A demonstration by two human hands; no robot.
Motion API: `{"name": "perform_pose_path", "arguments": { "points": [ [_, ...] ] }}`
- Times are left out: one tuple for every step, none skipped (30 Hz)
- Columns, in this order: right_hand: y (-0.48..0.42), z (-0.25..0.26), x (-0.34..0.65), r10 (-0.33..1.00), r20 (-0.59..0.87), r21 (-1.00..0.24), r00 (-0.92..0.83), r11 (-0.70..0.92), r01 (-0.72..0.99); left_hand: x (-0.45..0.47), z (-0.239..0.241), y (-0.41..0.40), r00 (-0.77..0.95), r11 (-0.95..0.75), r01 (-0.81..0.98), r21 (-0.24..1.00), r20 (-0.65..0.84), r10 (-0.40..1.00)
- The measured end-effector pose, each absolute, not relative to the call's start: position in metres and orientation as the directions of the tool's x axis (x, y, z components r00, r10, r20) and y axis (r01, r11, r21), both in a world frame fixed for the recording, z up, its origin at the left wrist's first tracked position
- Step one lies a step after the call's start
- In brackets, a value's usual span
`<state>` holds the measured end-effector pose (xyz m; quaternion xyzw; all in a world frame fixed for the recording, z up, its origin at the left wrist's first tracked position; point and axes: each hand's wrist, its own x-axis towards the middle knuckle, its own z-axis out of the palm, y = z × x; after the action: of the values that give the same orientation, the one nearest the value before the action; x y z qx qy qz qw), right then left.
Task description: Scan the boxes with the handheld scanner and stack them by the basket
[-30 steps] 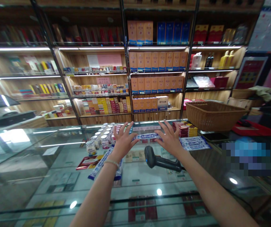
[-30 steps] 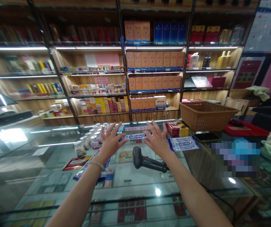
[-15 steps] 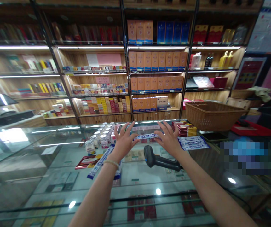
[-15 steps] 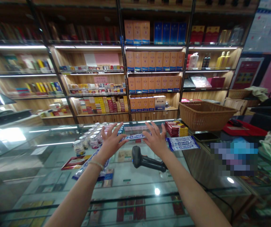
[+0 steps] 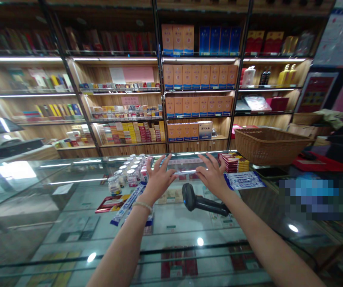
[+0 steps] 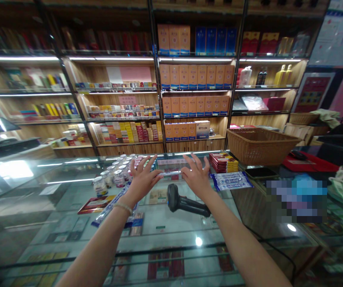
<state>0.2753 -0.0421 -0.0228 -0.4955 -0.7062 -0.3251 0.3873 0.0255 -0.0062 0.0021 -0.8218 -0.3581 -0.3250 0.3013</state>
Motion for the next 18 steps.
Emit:
{"name": "perform_pose_path", "arguments": {
  "points": [
    [-0.0428, -0.0221, 0.2752, 0.464, 0.863, 0.055, -0.199, 0.307, 0.95, 0.0254, 0.0019, -0.0064, 0.525, -0.556, 0.789, -0.262, 0.758, 0.388],
    [-0.0434, -0.0216, 0.2752, 0.479, 0.857, 0.033, -0.189, 0.314, 0.949, 0.0252, 0.0017, -0.0067, 0.516, -0.548, 0.794, -0.262, 0.767, 0.381],
    [-0.0439, -0.0212, 0.2752, 0.495, 0.85, 0.011, -0.178, 0.321, 0.947, 0.0251, 0.0014, -0.0071, 0.508, -0.542, 0.798, -0.263, 0.777, 0.372],
    [-0.0444, -0.0208, 0.2751, 0.512, 0.843, -0.01, -0.167, 0.325, 0.946, 0.0251, 0.001, -0.0075, 0.503, -0.538, 0.8, -0.265, 0.785, 0.361],
    [-0.0448, -0.0206, 0.2751, 0.528, 0.835, -0.031, -0.156, 0.328, 0.944, 0.0253, 0.0005, -0.0079, 0.501, -0.537, 0.799, -0.269, 0.792, 0.349],
    [-0.0453, -0.0203, 0.275, 0.544, 0.826, -0.051, -0.146, 0.33, 0.943, 0.0256, -0.0002, -0.0084, 0.502, -0.541, 0.795, -0.274, 0.797, 0.336],
    [-0.0458, -0.0201, 0.2748, 0.559, 0.818, -0.068, -0.138, 0.332, 0.941, 0.0263, -0.0009, -0.0087, 0.505, -0.546, 0.791, -0.278, 0.8, 0.324],
    [-0.0463, -0.0198, 0.2747, 0.572, 0.809, -0.082, -0.133, 0.334, 0.939, 0.0272, -0.0017, -0.009, 0.507, -0.55, 0.786, -0.281, 0.803, 0.315],
    [-0.0469, -0.0195, 0.2744, 0.584, 0.801, -0.093, -0.13, 0.336, 0.937, 0.0283, -0.0026, -0.0092, 0.505, -0.554, 0.784, -0.281, 0.806, 0.307],
    [-0.0475, -0.0192, 0.2742, 0.594, 0.794, -0.101, -0.129, 0.338, 0.936, 0.0295, -0.0034, -0.0093, 0.501, -0.554, 0.784, -0.279, 0.811, 0.301],
    [-0.048, -0.019, 0.274, 0.602, 0.788, -0.105, -0.13, 0.339, 0.935, 0.0308, -0.0042, -0.0094, 0.496, -0.554, 0.786, -0.276, 0.816, 0.296],
    [-0.0484, -0.0188, 0.2738, 0.608, 0.783, -0.105, -0.134, 0.341, 0.934, 0.032, -0.0049, -0.0094, 0.491, -0.552, 0.787, -0.274, 0.821, 0.291],
    [-0.0487, -0.0188, 0.2736, 0.612, 0.779, -0.103, -0.138, 0.341, 0.935, 0.033, -0.0054, -0.0093, 0.487, -0.552, 0.788, -0.273, 0.825, 0.287],
    [-0.0489, -0.0189, 0.2735, 0.615, 0.775, -0.097, -0.143, 0.34, 0.935, 0.0337, -0.0058, -0.0093, 0.487, -0.553, 0.787, -0.274, 0.826, 0.284],
    [-0.0489, -0.0191, 0.2734, 0.617, 0.773, -0.09, -0.148, 0.338, 0.937, 0.0342, -0.0061, -0.0092, 0.488, -0.554, 0.786, -0.275, 0.826, 0.283],
    [-0.0488, -0.0194, 0.2734, 0.617, 0.772, -0.082, -0.153, 0.336, 0.938, 0.0343, -0.0063, -0.0092, 0.489, -0.556, 0.785, -0.274, 0.825, 0.284],
    [-0.0487, -0.0198, 0.2736, 0.615, 0.773, -0.073, -0.158, 0.333, 0.94, 0.0342, -0.0064, -0.0092, 0.491, -0.559, 0.783, -0.272, 0.823, 0.288],
    [-0.0484, -0.0204, 0.2738, 0.611, 0.775, -0.062, -0.163, 0.33, 0.942, 0.0339, -0.0064, -0.0093, 0.492, -0.562, 0.783, -0.267, 0.819, 0.295]
  ]
}}
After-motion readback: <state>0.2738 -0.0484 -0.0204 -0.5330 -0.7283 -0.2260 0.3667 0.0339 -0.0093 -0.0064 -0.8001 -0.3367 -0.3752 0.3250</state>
